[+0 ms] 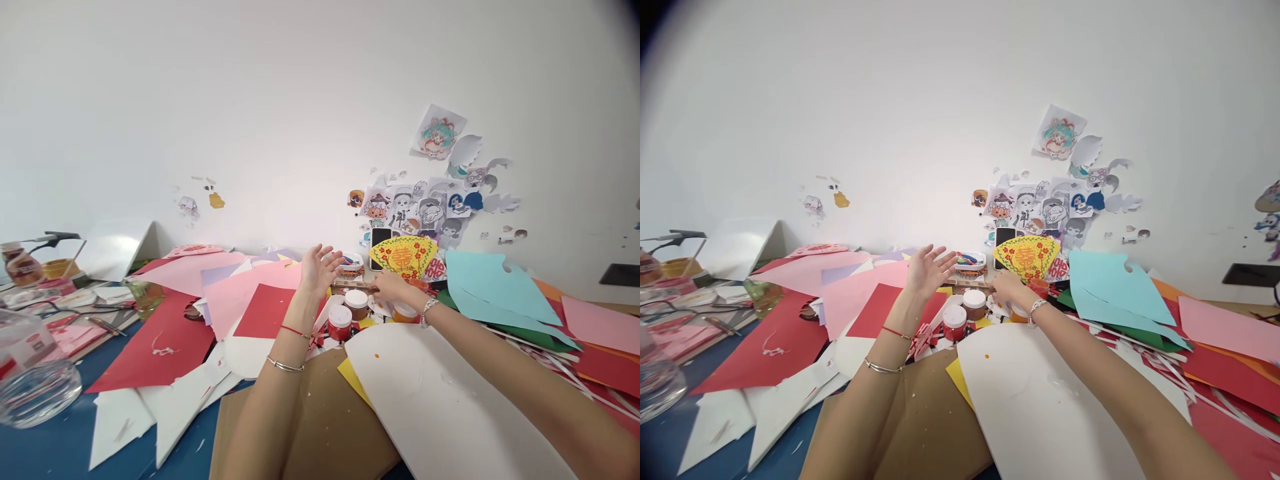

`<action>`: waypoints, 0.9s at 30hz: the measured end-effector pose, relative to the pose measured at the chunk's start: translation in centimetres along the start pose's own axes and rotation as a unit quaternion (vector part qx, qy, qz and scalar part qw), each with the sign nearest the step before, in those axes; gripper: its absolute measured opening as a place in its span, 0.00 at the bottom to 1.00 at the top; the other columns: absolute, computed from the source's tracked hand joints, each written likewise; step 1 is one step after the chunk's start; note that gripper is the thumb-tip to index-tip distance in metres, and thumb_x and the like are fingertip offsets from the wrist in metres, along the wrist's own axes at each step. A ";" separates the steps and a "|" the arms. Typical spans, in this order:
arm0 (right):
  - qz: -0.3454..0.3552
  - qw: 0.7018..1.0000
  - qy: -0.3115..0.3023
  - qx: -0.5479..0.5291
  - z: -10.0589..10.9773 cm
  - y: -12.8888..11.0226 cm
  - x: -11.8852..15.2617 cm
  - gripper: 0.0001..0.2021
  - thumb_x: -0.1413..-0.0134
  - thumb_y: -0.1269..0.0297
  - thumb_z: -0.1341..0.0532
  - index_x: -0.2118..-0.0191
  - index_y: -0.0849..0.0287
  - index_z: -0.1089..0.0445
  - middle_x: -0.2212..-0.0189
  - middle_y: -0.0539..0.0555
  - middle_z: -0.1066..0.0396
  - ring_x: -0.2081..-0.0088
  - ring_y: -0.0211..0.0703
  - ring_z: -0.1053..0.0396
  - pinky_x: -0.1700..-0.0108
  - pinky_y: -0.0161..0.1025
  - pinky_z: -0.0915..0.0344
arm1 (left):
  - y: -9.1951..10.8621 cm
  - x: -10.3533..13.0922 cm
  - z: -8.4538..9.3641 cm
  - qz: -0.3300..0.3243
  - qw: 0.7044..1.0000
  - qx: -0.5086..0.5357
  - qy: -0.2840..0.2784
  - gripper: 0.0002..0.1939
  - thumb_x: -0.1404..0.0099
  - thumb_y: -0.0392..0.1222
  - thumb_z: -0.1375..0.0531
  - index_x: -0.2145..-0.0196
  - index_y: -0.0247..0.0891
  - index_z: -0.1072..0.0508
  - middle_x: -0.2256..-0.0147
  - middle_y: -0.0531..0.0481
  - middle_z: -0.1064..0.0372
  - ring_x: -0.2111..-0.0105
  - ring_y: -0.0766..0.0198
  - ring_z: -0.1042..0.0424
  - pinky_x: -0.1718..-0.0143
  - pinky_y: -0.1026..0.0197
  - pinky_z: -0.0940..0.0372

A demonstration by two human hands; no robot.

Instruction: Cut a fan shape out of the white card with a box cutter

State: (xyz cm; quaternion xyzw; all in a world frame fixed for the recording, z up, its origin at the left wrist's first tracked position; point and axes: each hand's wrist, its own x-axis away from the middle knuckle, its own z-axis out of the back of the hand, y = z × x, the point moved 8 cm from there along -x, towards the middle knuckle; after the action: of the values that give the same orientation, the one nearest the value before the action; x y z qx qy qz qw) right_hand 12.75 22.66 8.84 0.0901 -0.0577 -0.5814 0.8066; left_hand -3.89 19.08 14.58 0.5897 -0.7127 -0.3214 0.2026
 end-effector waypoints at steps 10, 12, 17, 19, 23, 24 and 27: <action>-0.011 0.990 0.137 0.016 4.3 2.2 1.4 0.10 0.40 0.62 0.45 0.63 0.62 0.30 0.64 0.55 0.30 0.58 0.44 0.35 0.56 0.44 0.38 | -2.5 -0.8 0.5 0.077 0.993 0.085 -0.004 0.12 0.35 0.44 0.55 0.65 0.33 0.38 0.64 0.38 0.35 0.70 0.60 0.29 0.77 0.65 0.37; 0.010 0.983 0.180 0.021 6.6 1.4 2.5 0.10 0.41 0.66 0.47 0.64 0.62 0.29 0.66 0.56 0.30 0.57 0.46 0.37 0.57 0.41 0.42 | -3.0 -0.9 0.6 0.082 0.992 0.096 0.003 0.12 0.34 0.44 0.55 0.64 0.33 0.38 0.64 0.38 0.36 0.70 0.61 0.29 0.77 0.65 0.36; 0.089 0.966 0.236 0.047 10.0 -3.7 5.0 0.10 0.44 0.66 0.46 0.67 0.61 0.28 0.69 0.57 0.29 0.59 0.47 0.38 0.58 0.41 0.48 | -3.8 -1.1 0.7 0.080 0.993 0.089 0.020 0.12 0.34 0.45 0.55 0.66 0.34 0.38 0.65 0.39 0.36 0.70 0.61 0.29 0.75 0.64 0.35; 0.106 0.961 0.248 0.057 10.4 -5.4 5.4 0.10 0.44 0.66 0.47 0.68 0.62 0.29 0.69 0.58 0.28 0.60 0.48 0.39 0.58 0.42 0.50 | -4.2 -1.1 0.5 0.080 0.994 0.075 0.022 0.12 0.34 0.45 0.54 0.67 0.34 0.38 0.66 0.39 0.36 0.71 0.61 0.30 0.74 0.63 0.34; 0.113 0.955 0.264 0.071 10.4 -6.9 5.3 0.12 0.43 0.67 0.48 0.67 0.64 0.28 0.69 0.60 0.28 0.59 0.50 0.39 0.57 0.43 0.51 | -5.0 -1.0 0.0 0.060 0.997 0.044 0.026 0.12 0.34 0.45 0.53 0.67 0.34 0.37 0.71 0.44 0.36 0.74 0.66 0.32 0.74 0.66 0.36; 0.111 0.955 0.265 0.073 10.2 -7.0 5.2 0.12 0.43 0.67 0.48 0.68 0.64 0.28 0.69 0.61 0.27 0.59 0.50 0.39 0.57 0.43 0.51 | -5.2 -1.0 -0.1 0.052 0.998 0.036 0.030 0.12 0.34 0.45 0.52 0.67 0.34 0.37 0.72 0.46 0.36 0.76 0.67 0.33 0.75 0.68 0.37; 0.106 0.957 0.259 0.075 9.5 -6.9 4.9 0.11 0.44 0.68 0.47 0.68 0.63 0.28 0.68 0.60 0.27 0.58 0.49 0.39 0.58 0.42 0.51 | -5.8 -0.8 -0.3 0.030 0.999 0.010 0.044 0.12 0.34 0.46 0.51 0.68 0.34 0.37 0.75 0.50 0.38 0.79 0.70 0.36 0.78 0.70 0.42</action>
State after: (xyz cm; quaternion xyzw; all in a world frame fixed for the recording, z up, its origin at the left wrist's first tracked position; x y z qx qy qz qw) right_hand 6.02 15.12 16.63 0.2912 0.1009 -0.4430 0.8419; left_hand 0.60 19.23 10.84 0.5835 -0.7235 -0.2824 0.2373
